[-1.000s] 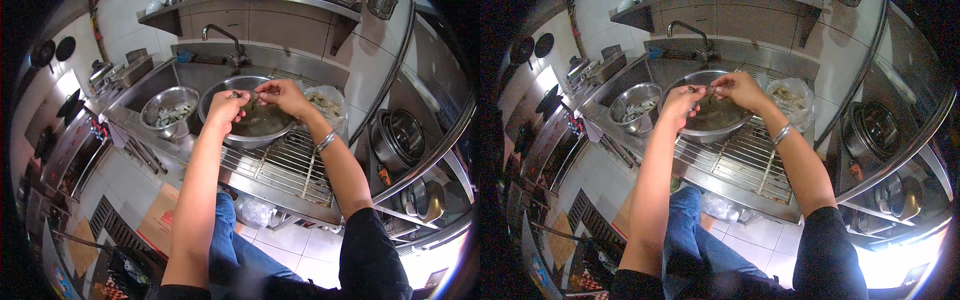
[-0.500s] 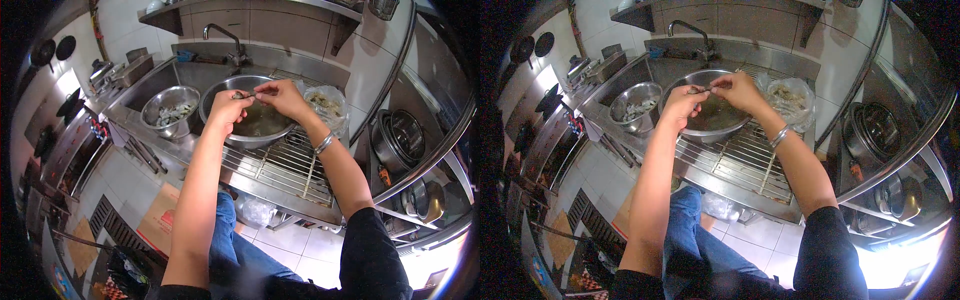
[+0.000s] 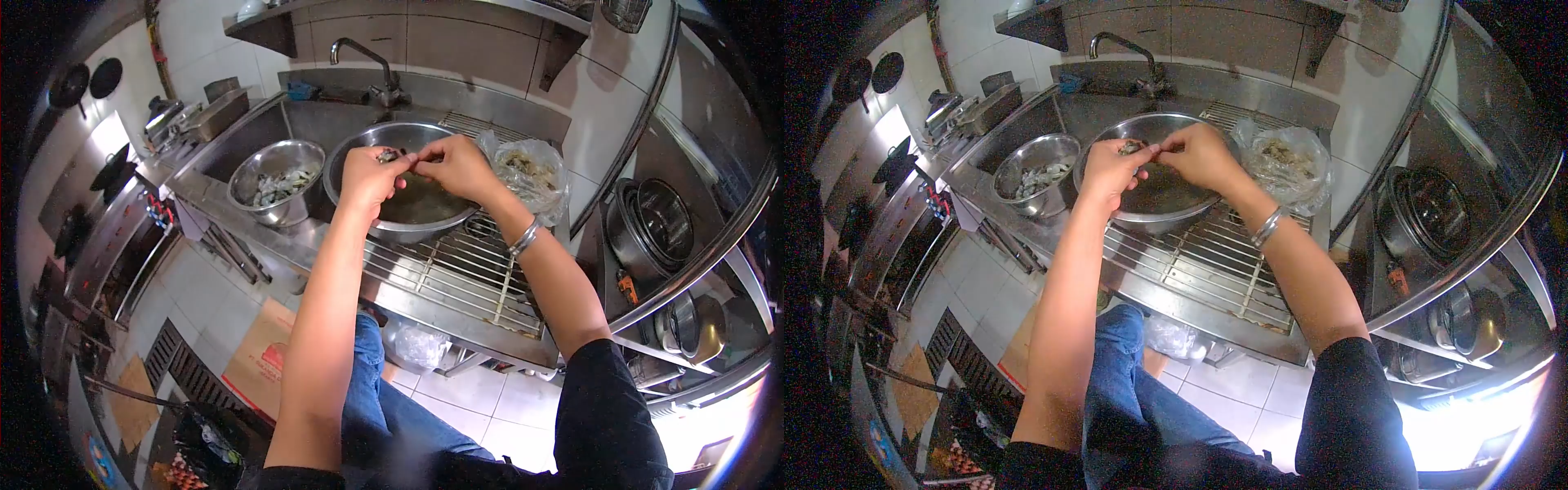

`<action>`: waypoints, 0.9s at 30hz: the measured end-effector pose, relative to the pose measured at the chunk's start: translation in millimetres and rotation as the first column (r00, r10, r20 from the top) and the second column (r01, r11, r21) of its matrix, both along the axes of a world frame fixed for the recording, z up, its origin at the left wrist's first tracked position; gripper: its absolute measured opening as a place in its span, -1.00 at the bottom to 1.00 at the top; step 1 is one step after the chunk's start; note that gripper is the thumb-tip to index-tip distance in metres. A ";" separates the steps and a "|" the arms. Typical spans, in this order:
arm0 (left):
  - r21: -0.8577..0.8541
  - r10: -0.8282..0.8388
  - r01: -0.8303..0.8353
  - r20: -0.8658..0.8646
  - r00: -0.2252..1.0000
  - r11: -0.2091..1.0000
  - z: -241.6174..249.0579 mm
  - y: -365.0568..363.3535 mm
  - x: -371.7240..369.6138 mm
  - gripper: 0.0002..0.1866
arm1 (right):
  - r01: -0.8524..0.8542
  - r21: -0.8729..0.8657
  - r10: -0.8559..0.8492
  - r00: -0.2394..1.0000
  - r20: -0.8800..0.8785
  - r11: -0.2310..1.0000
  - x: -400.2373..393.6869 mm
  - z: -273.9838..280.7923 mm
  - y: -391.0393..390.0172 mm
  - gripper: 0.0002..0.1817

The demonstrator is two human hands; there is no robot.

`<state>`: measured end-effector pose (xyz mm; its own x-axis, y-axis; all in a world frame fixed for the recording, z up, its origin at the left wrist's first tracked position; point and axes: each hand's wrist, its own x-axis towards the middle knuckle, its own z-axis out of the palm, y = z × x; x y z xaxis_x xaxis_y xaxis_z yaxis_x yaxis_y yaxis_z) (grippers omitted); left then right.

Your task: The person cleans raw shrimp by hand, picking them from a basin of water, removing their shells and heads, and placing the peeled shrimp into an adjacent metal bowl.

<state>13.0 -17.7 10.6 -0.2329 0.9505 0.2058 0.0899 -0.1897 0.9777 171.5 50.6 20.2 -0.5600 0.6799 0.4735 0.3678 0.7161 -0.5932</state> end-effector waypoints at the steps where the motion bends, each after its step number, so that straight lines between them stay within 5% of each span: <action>1: 0.001 -0.001 0.001 0.000 1.000 1.000 0.3 0.6 -0.3 -0.81 | 0.001 0.001 -0.001 1.000 0.000 1.000 -0.2 2.5 -2.9 -0.78; 6: -0.001 -0.040 0.040 0.100 0.994 0.999 -4.5 3.8 -4.0 -0.85 | -0.079 -0.161 0.065 0.993 -0.094 0.984 -3.1 0.7 -7.2 -0.80; 19: -0.050 -0.004 0.013 0.163 0.987 0.999 2.2 1.1 0.4 -0.85 | -0.051 -0.018 0.051 0.999 -0.020 0.999 -2.8 0.9 -7.1 -0.77; 24: 0.009 -0.113 0.114 0.236 0.965 0.993 -1.5 3.9 -3.3 -0.86 | -0.114 -0.301 0.066 0.984 -0.167 0.947 -2.2 -1.6 3.0 -0.81; 27: -0.021 -0.126 0.137 0.268 0.955 0.990 0.6 1.9 -3.2 -0.85 | -0.131 -0.475 0.134 0.991 -0.028 0.870 0.2 -6.8 8.2 -0.83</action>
<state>9.8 -15.8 11.1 -0.1466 0.9824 0.1157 -0.1970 -0.1436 0.9698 171.7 58.8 13.4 -0.6628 0.7408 0.1088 0.2937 0.3909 -0.8723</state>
